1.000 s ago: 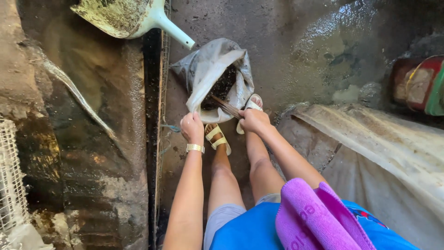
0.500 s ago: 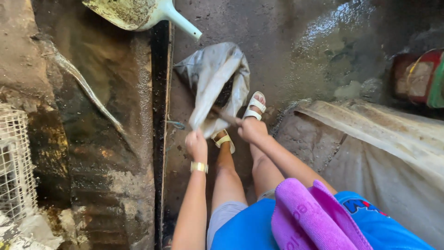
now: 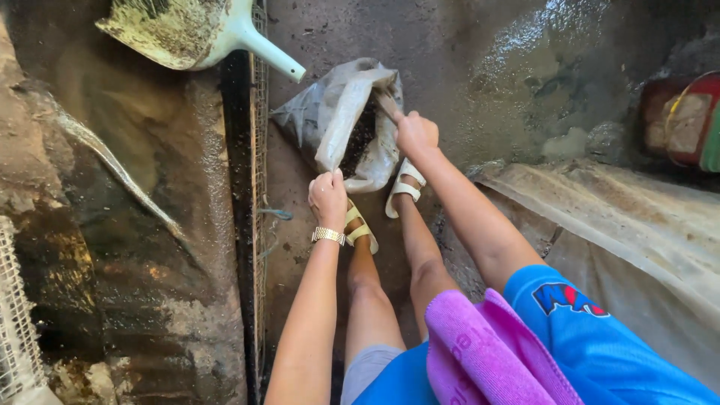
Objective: The person uses a dustpan and a small broom to scoop a granular material from a metal grate into a white sack. They repeat this process several times, using the broom to push the material into the dustpan and then emptying it into the sack.
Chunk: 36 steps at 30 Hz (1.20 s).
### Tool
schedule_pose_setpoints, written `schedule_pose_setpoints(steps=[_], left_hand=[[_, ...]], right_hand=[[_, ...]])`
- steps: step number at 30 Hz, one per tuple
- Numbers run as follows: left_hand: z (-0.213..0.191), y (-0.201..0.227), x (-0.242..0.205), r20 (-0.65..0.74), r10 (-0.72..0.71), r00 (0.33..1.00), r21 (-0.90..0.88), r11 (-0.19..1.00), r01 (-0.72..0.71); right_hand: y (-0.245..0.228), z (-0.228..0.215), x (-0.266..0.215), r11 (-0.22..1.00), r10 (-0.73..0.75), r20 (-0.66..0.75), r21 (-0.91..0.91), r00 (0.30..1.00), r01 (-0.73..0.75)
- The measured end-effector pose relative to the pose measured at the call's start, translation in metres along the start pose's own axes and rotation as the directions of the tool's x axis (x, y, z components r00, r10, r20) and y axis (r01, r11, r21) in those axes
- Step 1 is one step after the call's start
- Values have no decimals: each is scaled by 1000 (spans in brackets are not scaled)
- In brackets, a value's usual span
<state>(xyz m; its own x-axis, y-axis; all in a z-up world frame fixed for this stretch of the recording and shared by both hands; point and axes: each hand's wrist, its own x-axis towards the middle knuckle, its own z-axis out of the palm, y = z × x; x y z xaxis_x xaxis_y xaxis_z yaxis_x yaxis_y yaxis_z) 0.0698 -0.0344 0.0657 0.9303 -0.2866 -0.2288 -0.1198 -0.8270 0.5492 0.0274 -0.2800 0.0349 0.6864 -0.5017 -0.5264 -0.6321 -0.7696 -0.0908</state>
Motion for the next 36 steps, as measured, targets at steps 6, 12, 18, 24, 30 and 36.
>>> schedule_pose_setpoints(steps=[6,12,18,24,30,36], left_hand=[[5,16,10,34,-51,998,15,999,50],[9,-1,49,-46,-133,990,-22,991,132],[2,-44,81,58,-575,816,-230,788,571],[0,-38,78,122,-633,764,-230,731,643],[-7,-7,39,78,-608,790,-267,750,604],[-49,-1,-63,111,-584,804,-156,789,595]], right_hand=[[1,12,-8,999,-22,19,41,1000,21],[-22,-18,-38,998,-39,216,62,976,26],[-24,-57,-84,990,5,285,135,958,-45],[-9,-94,-126,978,-5,392,193,920,-77],[13,-86,-145,989,30,355,123,934,-78],[13,-131,-157,986,17,374,150,927,-78]])
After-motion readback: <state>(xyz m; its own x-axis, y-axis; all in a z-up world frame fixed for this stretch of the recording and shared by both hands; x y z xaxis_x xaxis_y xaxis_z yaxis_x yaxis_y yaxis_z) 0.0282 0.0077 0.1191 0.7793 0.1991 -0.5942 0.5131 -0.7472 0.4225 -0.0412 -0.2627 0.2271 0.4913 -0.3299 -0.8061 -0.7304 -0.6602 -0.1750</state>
